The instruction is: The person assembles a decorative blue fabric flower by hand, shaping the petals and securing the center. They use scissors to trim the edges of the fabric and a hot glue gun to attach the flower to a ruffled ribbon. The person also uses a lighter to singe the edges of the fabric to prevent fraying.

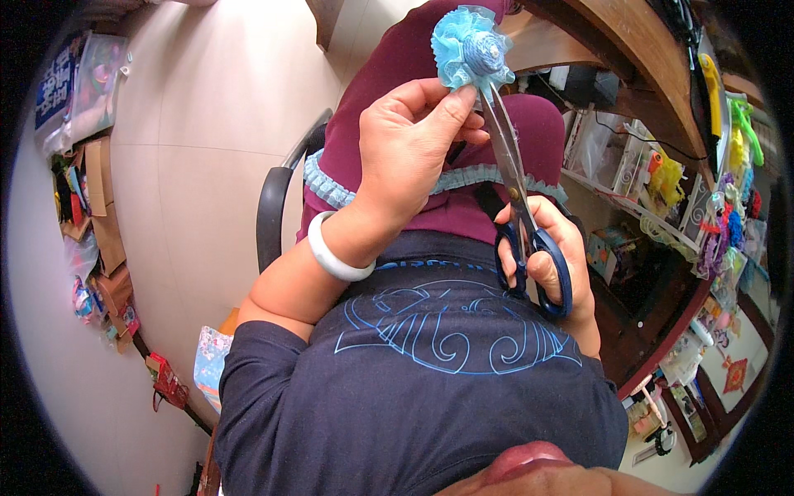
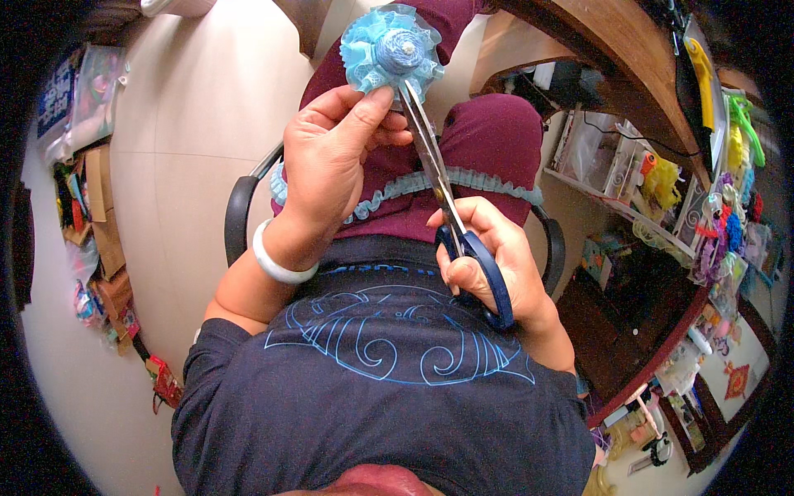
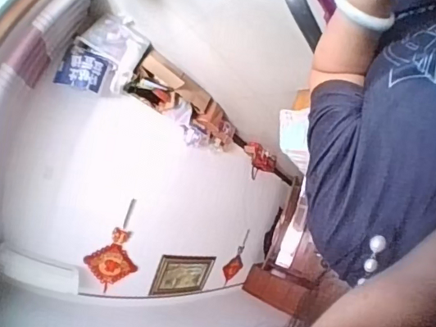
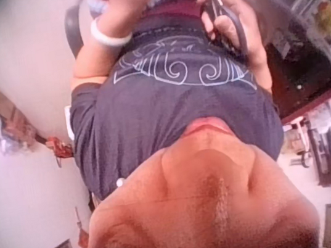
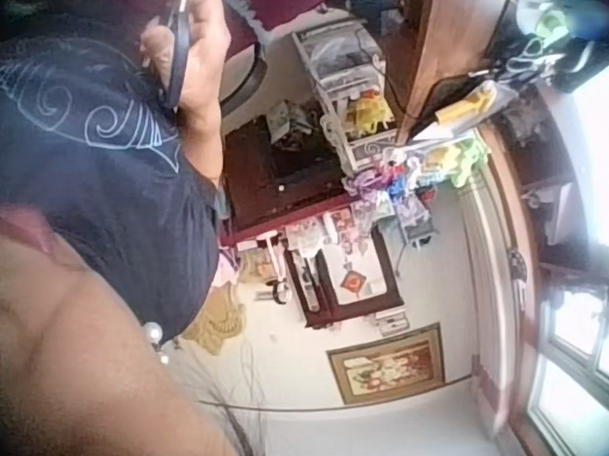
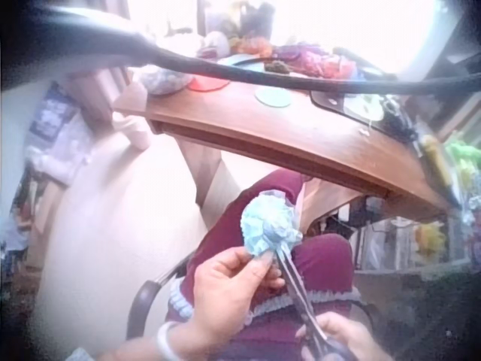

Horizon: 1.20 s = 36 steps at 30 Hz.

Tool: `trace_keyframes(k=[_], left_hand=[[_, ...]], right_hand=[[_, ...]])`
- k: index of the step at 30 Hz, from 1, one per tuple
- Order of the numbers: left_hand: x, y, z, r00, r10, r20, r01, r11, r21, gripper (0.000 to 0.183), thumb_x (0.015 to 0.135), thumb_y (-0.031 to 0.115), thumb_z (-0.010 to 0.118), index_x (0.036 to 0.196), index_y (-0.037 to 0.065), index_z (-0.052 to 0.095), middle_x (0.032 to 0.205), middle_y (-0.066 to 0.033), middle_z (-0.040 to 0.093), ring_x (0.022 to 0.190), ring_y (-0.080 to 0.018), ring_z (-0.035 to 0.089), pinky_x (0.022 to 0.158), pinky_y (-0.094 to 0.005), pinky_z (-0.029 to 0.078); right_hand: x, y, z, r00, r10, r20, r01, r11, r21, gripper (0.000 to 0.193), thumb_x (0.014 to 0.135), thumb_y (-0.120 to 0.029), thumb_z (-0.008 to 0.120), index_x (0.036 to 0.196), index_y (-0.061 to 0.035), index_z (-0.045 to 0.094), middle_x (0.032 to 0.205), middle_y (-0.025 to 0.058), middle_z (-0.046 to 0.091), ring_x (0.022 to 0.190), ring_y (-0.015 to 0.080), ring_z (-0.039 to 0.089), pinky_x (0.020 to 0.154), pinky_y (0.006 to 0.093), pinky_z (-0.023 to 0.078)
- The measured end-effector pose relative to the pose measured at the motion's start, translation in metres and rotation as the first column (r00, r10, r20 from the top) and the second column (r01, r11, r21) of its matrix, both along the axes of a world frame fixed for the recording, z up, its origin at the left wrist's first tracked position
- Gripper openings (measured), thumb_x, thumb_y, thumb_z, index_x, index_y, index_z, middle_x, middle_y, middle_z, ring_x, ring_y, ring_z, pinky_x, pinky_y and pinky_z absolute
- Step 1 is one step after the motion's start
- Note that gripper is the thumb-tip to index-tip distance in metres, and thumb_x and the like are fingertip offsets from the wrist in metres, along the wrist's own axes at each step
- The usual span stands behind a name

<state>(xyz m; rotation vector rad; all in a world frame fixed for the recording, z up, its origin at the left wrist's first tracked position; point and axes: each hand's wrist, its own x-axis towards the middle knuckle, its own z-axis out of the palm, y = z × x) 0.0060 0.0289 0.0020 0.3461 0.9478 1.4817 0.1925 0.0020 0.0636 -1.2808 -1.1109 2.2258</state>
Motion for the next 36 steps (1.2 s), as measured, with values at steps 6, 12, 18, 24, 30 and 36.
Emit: trace_keyframes(k=[6, 12, 18, 24, 30, 36], left_hand=[[0.001, -0.001, -0.002, 0.999, -0.017, 0.036, 0.017, 1.0, -0.004, 0.013, 0.086, 0.01, 0.061, 0.092, -0.002, 0.062, 0.08, -0.0104, 0.065, 0.068, -0.0147, 0.064, 0.063, -0.0276, 0.056], [0.002, 0.001, 0.0, 1.0, -0.027, -0.004, 0.027, 0.999, -0.024, 0.012, 0.086, 0.01, 0.062, 0.089, -0.001, 0.062, 0.078, -0.0099, 0.066, 0.065, -0.0145, 0.064, 0.061, -0.0277, 0.057], [0.003, 0.0, 0.004, 1.0, -0.012, 0.013, 0.012, 0.999, -0.035, 0.011, 0.086, 0.011, 0.062, 0.087, 0.0, 0.062, 0.075, -0.0087, 0.065, 0.062, -0.0138, 0.064, 0.059, -0.0271, 0.056], [0.002, -0.001, 0.005, 0.998, -0.009, -0.068, 0.008, 1.0, -0.016, 0.012, 0.085, 0.011, 0.063, 0.089, 0.0, 0.063, 0.075, -0.008, 0.065, 0.061, -0.0124, 0.062, 0.059, -0.0263, 0.054], [0.003, -0.002, 0.004, 0.999, 0.005, -0.04, -0.006, 1.0, -0.022, 0.012, 0.086, 0.01, 0.062, 0.09, -0.001, 0.063, 0.076, -0.0079, 0.066, 0.062, -0.0123, 0.062, 0.06, -0.0267, 0.054], [0.0, 0.0, 0.001, 0.995, -0.002, 0.097, 0.006, 0.999, -0.037, 0.015, 0.086, 0.013, 0.063, 0.087, -0.002, 0.061, 0.074, -0.0072, 0.064, 0.063, -0.0116, 0.061, 0.062, -0.0253, 0.054]], right_hand=[[0.0, 0.001, 0.0, 1.0, 0.001, -0.002, -0.001, 1.0, 0.017, 0.062, 0.076, -0.039, 0.072, 0.113, 0.0017, 0.043, 0.072, 0.0045, 0.053, 0.059, 0.0079, 0.049, 0.053, 0.0192, 0.038], [0.001, 0.0, -0.005, 1.0, 0.005, 0.028, -0.007, 0.997, 0.08, 0.058, 0.076, -0.029, 0.074, 0.115, 0.0014, 0.044, 0.072, 0.0011, 0.051, 0.06, 0.005, 0.046, 0.055, 0.0181, 0.037], [-0.003, -0.001, -0.006, 0.97, 0.02, 0.241, -0.079, 0.967, 0.24, 0.05, 0.074, -0.012, 0.076, 0.113, 0.0007, 0.048, 0.068, -0.0027, 0.051, 0.063, 0.0018, 0.046, 0.056, 0.0168, 0.036], [-0.004, -0.003, -0.009, 0.933, -0.015, 0.36, -0.117, 0.933, 0.341, 0.047, 0.073, -0.01, 0.077, 0.11, 0.001, 0.05, 0.064, -0.0057, 0.046, 0.058, -0.0002, 0.04, 0.051, 0.0159, 0.032], [-0.008, -0.007, -0.012, 0.934, -0.044, 0.354, -0.093, 0.928, 0.361, 0.047, 0.073, -0.009, 0.076, 0.11, 0.0009, 0.05, 0.063, -0.0067, 0.043, 0.057, -0.0004, 0.039, 0.05, 0.0159, 0.031], [-0.001, 0.0, -0.002, 0.966, 0.082, 0.244, -0.123, 0.98, 0.155, 0.057, 0.071, -0.012, 0.078, 0.116, -0.0003, 0.045, 0.072, -0.0017, 0.051, 0.065, 0.0037, 0.048, 0.059, 0.0181, 0.038]])
